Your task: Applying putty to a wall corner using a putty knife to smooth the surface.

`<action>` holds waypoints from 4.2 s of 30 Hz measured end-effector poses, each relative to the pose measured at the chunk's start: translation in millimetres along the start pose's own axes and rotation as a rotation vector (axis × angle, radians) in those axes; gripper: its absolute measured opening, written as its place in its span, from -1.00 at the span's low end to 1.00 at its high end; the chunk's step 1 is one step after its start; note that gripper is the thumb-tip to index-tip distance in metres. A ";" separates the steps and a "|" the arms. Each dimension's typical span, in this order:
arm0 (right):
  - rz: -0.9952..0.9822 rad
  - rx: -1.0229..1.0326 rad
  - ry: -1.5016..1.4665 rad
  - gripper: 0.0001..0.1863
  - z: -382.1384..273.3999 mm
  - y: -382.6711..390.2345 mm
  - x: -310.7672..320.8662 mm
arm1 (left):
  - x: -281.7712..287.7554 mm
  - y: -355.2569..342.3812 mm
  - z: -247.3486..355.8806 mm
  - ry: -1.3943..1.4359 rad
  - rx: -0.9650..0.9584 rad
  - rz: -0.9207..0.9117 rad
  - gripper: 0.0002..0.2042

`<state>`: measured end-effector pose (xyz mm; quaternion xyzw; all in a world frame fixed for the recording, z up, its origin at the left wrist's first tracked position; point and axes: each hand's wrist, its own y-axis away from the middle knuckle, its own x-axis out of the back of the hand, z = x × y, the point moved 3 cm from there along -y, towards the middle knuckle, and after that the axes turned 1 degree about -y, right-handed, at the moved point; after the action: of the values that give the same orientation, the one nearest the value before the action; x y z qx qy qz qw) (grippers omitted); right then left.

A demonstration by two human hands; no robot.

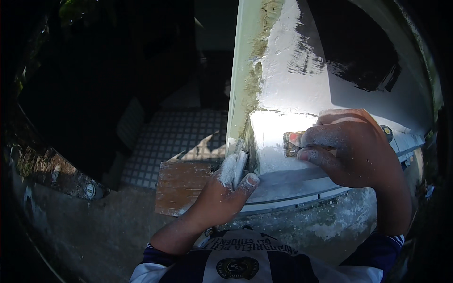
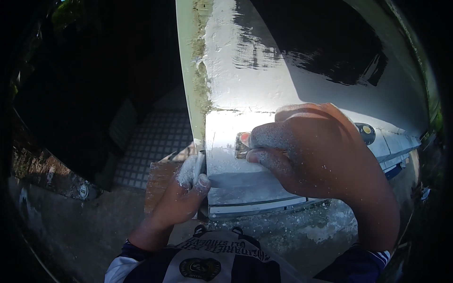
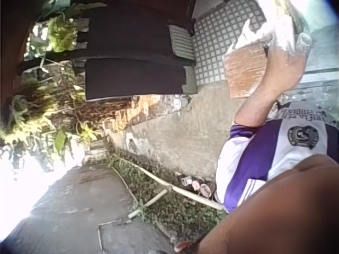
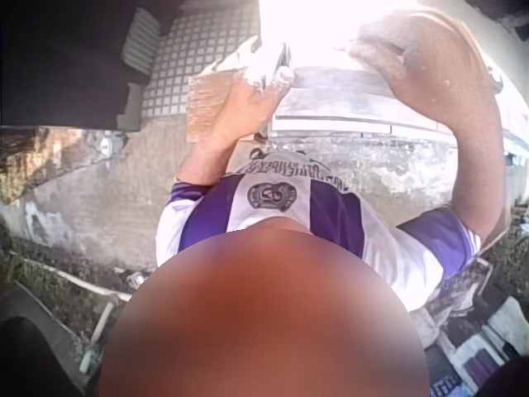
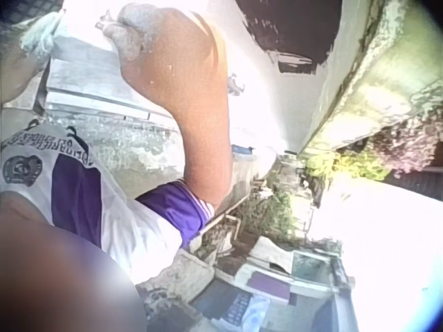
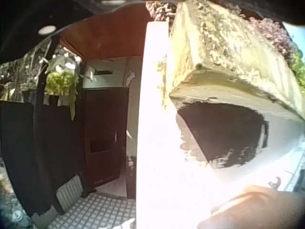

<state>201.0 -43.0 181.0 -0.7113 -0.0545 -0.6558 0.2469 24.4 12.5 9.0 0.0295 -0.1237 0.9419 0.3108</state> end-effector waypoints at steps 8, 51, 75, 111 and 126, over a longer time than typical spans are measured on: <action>-0.062 -0.109 0.078 -0.77 1.7 1.5 0.7 | -0.1 -2.1 5.5 0.028 -0.011 -0.085 -0.52; -0.093 -0.063 0.044 -0.75 20.0 -10.0 1.7 | -5.0 2.3 -0.1 0.078 -0.032 -0.016 -0.56; -0.246 0.016 0.100 -0.73 17.9 -25.7 5.7 | -3.6 5.5 -3.5 0.090 0.072 -0.037 -0.55; -0.035 0.110 0.129 -0.76 3.3 -29.3 -7.6 | -8.1 3.9 -20.0 0.087 -0.087 0.108 -0.57; -0.099 0.163 0.093 -0.83 -4.9 -33.5 -9.6 | -3.2 4.9 -3.7 0.072 -0.013 -0.013 -0.57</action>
<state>181.9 -13.4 181.2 -0.6544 -0.1311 -0.6927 0.2735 24.1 7.8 4.0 -0.0055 -0.1183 0.9396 0.3213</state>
